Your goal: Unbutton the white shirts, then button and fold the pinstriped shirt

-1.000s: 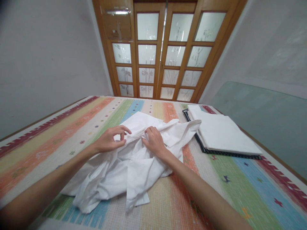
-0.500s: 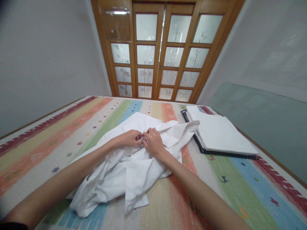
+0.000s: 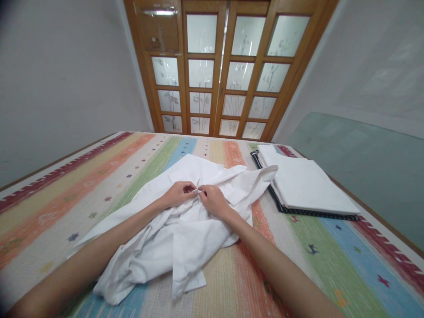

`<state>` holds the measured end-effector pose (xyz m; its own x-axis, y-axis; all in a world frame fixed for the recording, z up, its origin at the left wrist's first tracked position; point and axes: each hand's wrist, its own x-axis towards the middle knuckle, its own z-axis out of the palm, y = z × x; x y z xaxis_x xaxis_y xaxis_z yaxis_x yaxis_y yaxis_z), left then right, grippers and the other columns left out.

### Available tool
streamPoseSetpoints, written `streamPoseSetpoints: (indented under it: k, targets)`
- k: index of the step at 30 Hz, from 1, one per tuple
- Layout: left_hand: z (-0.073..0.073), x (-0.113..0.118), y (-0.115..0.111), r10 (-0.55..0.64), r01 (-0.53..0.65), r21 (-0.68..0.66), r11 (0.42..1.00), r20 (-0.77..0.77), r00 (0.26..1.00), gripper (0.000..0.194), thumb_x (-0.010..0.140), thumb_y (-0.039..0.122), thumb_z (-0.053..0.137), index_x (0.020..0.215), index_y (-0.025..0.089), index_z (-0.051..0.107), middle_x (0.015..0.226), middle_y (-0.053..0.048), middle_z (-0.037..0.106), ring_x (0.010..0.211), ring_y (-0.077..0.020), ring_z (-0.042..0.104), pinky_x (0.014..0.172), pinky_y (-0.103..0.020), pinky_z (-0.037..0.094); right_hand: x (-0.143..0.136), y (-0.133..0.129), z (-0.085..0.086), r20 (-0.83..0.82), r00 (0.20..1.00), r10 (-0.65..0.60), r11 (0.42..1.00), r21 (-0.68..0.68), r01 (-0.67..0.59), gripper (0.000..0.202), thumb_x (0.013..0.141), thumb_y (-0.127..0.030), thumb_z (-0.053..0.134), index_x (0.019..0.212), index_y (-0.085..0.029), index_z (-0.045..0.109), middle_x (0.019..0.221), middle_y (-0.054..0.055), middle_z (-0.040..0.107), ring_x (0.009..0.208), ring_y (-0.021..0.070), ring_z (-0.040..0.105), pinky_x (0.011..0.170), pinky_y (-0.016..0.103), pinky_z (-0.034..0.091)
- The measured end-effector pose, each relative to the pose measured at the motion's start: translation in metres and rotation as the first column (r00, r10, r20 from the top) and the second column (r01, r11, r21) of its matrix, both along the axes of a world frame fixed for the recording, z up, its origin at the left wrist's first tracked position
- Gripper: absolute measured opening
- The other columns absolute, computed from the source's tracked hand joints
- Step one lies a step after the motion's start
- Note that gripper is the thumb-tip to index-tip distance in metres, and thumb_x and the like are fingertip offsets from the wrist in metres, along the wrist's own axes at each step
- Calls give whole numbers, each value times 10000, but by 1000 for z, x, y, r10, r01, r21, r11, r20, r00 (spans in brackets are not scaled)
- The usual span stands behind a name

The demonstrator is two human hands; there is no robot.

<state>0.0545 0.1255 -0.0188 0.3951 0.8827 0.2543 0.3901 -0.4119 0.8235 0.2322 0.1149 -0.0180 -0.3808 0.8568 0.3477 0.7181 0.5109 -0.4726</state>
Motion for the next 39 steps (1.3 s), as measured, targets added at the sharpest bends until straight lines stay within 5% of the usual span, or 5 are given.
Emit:
streamPoseSetpoints:
  k: [11, 25, 30, 35, 39]
  targets:
    - [-10, -1, 5, -18, 36, -109, 993, 161, 987, 397, 702, 514, 688, 725, 120, 646, 612, 11, 574, 572, -97, 469, 537, -205, 358, 2, 2, -6, -147, 988, -55, 994, -102, 40, 146, 810, -234, 503, 752, -165, 618, 560, -27, 540, 535, 125, 491, 548, 227, 315]
    - [1, 1, 2, 120, -50, -338, 940, 191, 974, 335, 728, 440, 639, 747, 107, 668, 466, 57, 468, 424, -66, 353, 422, -202, 242, 2, 1, -14, -172, 985, -16, 998, -67, 4, 171, 864, -193, 440, 882, -177, 610, 727, 29, 645, 660, 158, 579, 638, 240, 379]
    - [4, 6, -2, 118, -68, -277, 959, 168, 979, 410, 740, 524, 626, 712, 116, 661, 509, 34, 520, 439, -68, 388, 423, -197, 261, 1, 3, -15, -165, 985, -45, 995, -94, 30, 165, 852, -198, 458, 852, -173, 621, 655, 8, 616, 584, 146, 537, 583, 238, 346]
    - [1, 6, -3, 101, -87, -145, 986, 88, 991, 316, 694, 427, 676, 691, 112, 685, 581, 5, 594, 527, -88, 468, 484, -193, 317, 1, 2, -15, -169, 985, -28, 994, -106, 10, 164, 872, -232, 457, 856, -179, 612, 673, 11, 624, 614, 150, 550, 593, 235, 359]
    - [0, 2, -1, 63, -38, -220, 975, 107, 992, 251, 714, 354, 627, 708, 110, 687, 495, 45, 515, 453, -68, 386, 448, -195, 273, 2, 2, -15, -169, 985, -24, 994, -106, 6, 159, 870, -200, 450, 876, -181, 608, 738, 28, 653, 677, 161, 579, 643, 244, 386]
